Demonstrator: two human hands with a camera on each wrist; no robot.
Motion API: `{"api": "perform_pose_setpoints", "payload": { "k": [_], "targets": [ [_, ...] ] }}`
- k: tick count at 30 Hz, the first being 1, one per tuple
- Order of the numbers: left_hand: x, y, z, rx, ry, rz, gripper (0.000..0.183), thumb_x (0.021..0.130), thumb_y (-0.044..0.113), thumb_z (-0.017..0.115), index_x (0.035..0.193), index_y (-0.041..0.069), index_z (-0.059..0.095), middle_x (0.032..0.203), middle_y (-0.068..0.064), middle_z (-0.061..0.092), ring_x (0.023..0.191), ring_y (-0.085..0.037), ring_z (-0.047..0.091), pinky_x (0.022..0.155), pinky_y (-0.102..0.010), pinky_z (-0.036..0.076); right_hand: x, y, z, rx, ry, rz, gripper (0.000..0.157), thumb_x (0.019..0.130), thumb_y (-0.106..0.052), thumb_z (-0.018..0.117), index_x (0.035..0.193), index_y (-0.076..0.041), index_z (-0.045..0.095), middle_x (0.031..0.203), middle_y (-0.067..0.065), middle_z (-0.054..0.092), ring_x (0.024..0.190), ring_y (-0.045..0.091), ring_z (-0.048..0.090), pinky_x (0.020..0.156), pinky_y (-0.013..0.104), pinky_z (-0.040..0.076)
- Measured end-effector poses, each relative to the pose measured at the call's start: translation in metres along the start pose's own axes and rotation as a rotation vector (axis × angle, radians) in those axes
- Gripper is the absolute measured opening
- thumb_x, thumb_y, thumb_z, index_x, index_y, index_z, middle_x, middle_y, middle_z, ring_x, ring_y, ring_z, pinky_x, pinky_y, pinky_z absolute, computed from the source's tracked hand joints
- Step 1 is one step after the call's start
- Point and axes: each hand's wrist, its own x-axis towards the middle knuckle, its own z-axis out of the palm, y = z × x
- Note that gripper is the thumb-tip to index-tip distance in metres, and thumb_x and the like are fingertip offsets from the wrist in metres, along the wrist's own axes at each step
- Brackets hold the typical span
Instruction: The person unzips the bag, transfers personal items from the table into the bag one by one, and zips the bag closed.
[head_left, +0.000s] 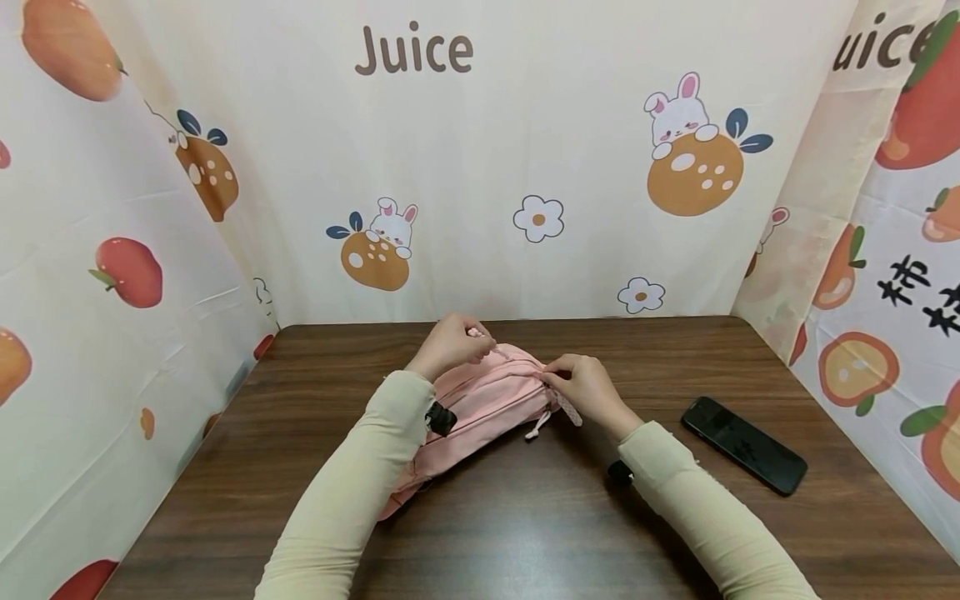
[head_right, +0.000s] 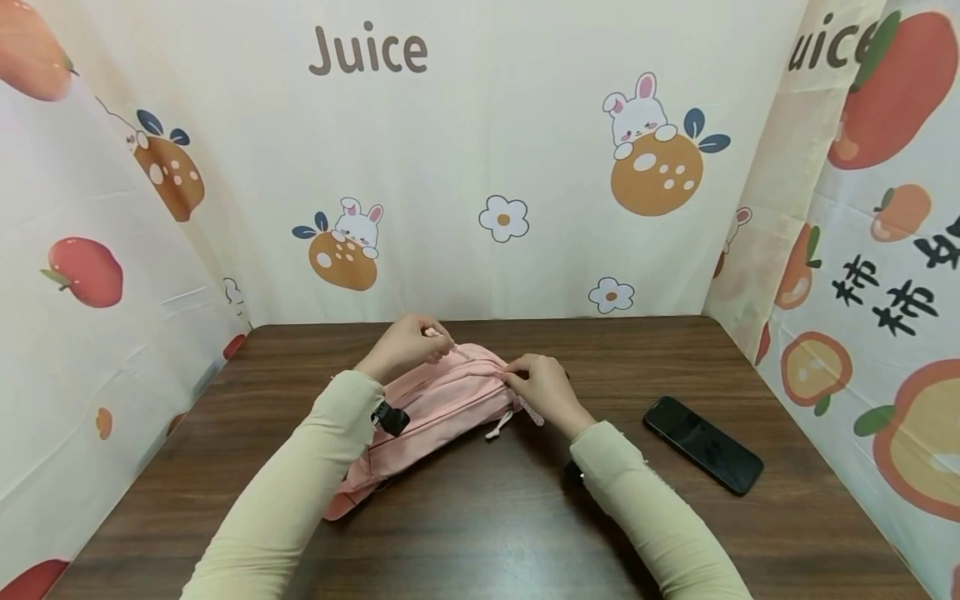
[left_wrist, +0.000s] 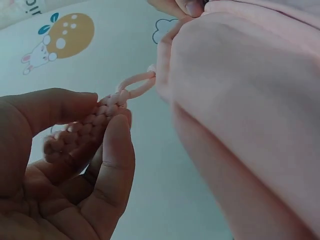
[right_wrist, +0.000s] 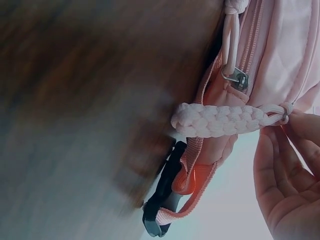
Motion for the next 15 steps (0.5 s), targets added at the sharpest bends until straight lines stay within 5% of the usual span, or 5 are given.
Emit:
{"api": "perform_pose_setpoints", "payload": {
  "k": [15],
  "targets": [
    [-0.023, -0.011, -0.010, 0.149, 0.038, 0.015, 0.010, 0.085, 0.020, 0.071, 0.091, 0.014, 0.078, 0.083, -0.002, 0.073, 0.074, -0.012, 0.067, 0.067, -0.028, 0.052, -0.001, -0.002, 0.000, -0.019, 0.016, 0.003, 0.005, 0.086, -0.012, 0.074, 0.085, -0.009, 0.077, 0.086, 0.006, 0.074, 0.076, 0.016, 0.064, 0.070, 0.033, 0.049]
  ]
}}
